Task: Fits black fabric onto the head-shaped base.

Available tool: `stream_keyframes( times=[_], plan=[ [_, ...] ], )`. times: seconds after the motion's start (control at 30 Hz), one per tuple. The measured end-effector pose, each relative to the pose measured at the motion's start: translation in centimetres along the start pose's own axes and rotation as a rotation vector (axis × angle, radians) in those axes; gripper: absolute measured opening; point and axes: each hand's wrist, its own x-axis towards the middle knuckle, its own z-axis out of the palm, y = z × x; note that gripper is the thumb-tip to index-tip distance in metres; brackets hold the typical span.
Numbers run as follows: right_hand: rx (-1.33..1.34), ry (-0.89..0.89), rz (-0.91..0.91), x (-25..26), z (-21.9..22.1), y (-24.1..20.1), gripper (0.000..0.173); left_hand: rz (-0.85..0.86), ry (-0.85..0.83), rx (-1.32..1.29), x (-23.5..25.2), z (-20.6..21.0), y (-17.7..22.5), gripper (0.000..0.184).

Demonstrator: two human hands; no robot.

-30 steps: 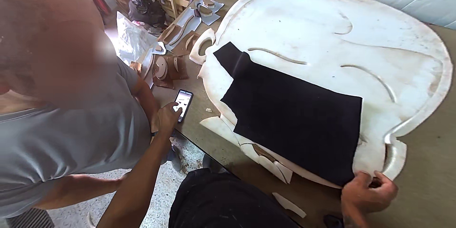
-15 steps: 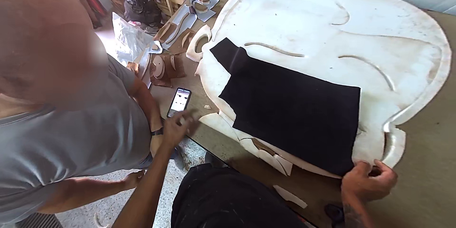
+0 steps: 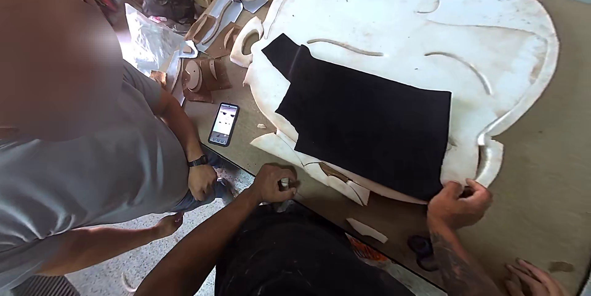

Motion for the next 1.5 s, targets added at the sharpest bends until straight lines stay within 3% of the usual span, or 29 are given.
stream_keyframes(
  times=[0.7, 1.5],
  plan=[
    [-0.011, 0.018, 0.057, 0.5, 0.7, 1.7, 0.043, -0.008, 0.174, 0.025, -0.3, 1.8, -0.6, 0.032],
    [-0.007, 0.003, 0.029, -0.2, 0.1, -0.1, 0.044, -0.032, 0.136, 0.068, -0.3, 1.4, -0.5, 0.027]
  ],
)
